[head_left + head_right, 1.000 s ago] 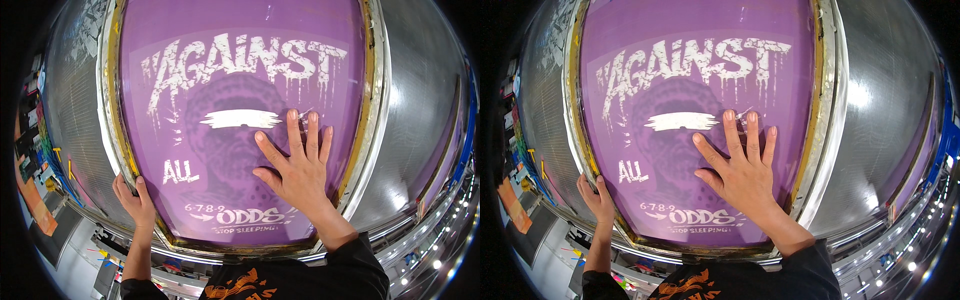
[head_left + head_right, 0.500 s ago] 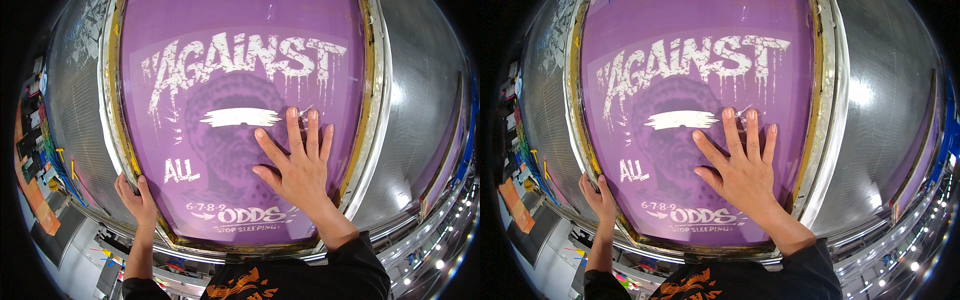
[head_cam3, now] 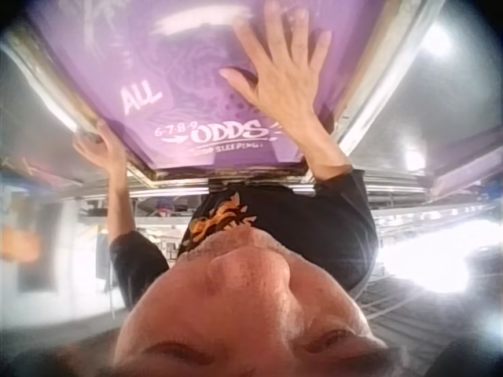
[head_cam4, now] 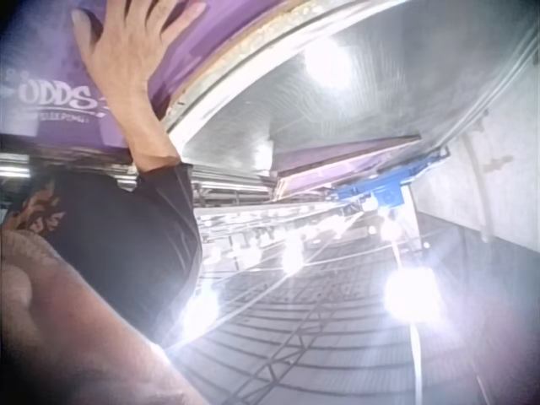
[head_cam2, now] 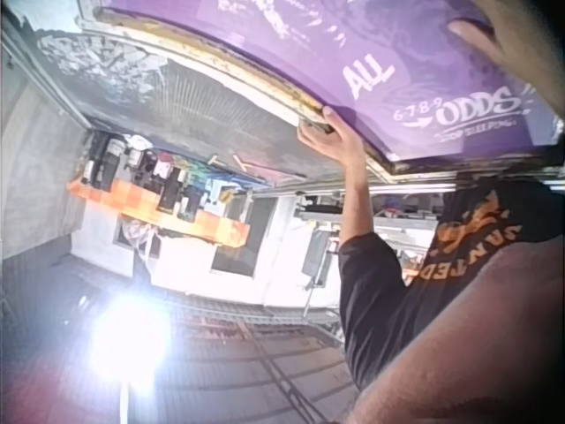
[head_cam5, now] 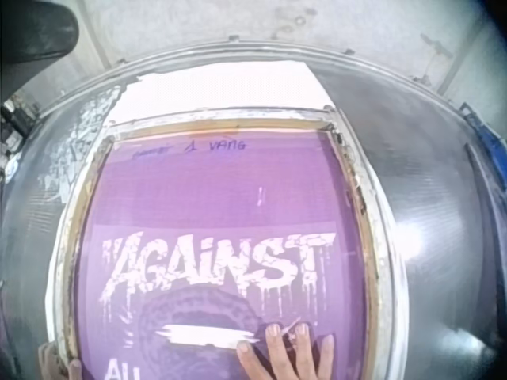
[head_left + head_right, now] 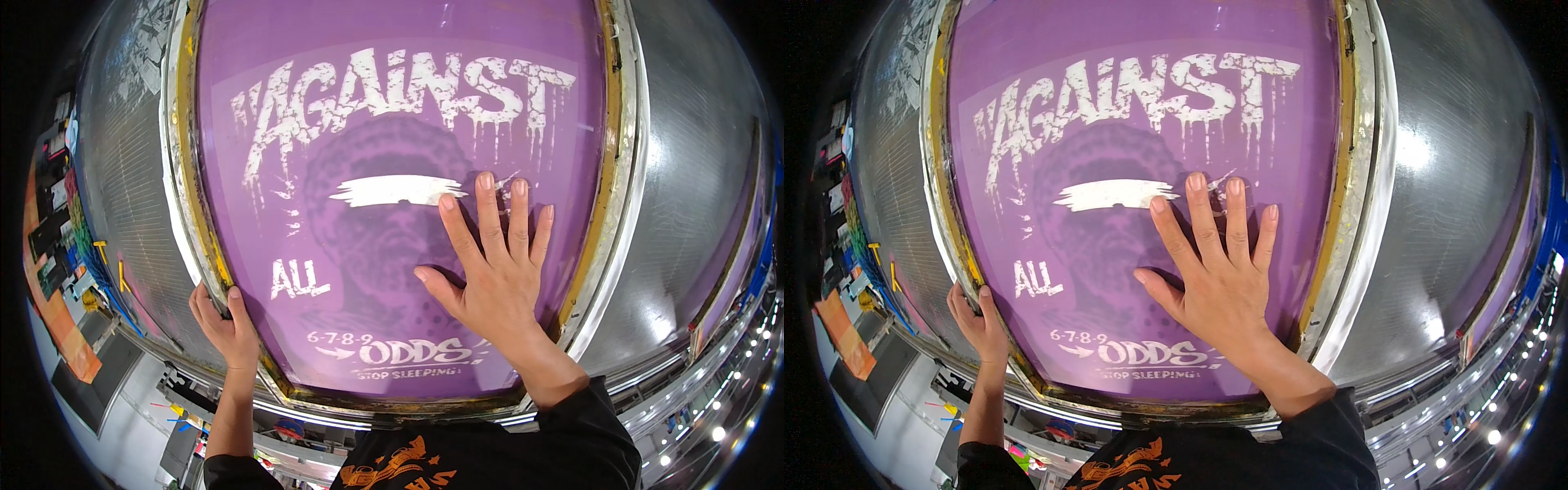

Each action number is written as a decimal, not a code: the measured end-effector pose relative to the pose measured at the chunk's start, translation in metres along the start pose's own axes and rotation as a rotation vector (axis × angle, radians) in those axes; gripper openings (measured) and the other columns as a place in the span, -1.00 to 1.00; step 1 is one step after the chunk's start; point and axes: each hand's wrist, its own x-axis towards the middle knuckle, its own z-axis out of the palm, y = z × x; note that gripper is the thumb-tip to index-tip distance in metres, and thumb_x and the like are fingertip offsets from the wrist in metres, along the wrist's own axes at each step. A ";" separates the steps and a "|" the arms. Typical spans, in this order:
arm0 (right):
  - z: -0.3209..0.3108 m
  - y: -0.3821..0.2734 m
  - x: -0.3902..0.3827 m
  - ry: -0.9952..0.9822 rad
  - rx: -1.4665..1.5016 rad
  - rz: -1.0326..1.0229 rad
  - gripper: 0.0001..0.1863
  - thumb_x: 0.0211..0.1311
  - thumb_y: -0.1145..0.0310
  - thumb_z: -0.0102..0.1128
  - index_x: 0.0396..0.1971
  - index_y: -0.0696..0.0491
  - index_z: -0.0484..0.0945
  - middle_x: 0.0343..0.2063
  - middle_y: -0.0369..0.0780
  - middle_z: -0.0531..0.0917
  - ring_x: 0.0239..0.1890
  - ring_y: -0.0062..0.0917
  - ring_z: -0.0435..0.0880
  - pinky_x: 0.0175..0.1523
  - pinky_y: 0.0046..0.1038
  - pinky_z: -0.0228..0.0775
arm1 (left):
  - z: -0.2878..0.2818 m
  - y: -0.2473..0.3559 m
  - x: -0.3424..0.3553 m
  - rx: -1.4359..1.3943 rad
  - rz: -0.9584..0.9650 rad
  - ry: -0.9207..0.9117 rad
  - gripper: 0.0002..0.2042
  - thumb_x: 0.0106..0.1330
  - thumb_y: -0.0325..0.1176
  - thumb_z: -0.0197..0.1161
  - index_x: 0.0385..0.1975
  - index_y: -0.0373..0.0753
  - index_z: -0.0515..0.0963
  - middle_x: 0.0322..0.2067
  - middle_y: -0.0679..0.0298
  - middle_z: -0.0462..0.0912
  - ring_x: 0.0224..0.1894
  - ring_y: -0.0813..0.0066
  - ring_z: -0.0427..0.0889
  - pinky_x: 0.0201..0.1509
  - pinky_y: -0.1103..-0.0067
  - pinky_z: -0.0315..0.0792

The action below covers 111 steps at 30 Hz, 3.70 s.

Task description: The person aligns a purple screen printing frame over a white t-shirt, uses a squeegee to pull ink across the mesh, and lifts the frame to reveal the printed design. The person repeats this process on multiple shirts and later cleans the screen with a spray bottle and cloth.

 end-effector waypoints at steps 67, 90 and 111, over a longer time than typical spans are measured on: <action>0.031 -0.103 0.038 0.039 0.057 -0.026 -0.20 0.32 -0.28 0.09 0.44 -0.13 0.37 0.52 0.13 0.07 0.57 0.11 -0.06 0.51 0.28 -0.45 | -0.004 0.007 0.001 -0.013 -0.050 -0.006 -0.49 0.37 -0.29 0.28 0.21 -0.49 0.38 0.08 -0.07 0.43 0.13 0.02 0.46 0.26 0.29 0.31; 0.000 0.002 0.024 0.156 0.050 -0.037 -0.41 0.36 -0.16 0.16 0.36 -0.37 0.49 0.50 0.06 0.16 0.53 0.07 0.11 0.53 0.16 -0.12 | 0.003 -0.004 0.000 -0.025 -0.007 0.006 -0.47 0.45 -0.19 0.24 0.21 -0.50 0.36 0.13 -0.08 0.40 0.16 0.00 0.42 0.26 0.24 0.29; -0.012 0.002 0.021 0.081 -0.038 -0.122 0.01 0.10 -0.44 0.21 0.43 -0.06 0.37 0.46 0.21 0.14 0.50 0.21 0.07 0.50 0.21 -0.14 | 0.005 -0.003 0.000 0.079 0.060 0.075 -0.38 0.45 -0.02 0.27 0.17 -0.57 0.42 0.07 -0.11 0.51 0.16 -0.03 0.47 0.28 0.27 0.30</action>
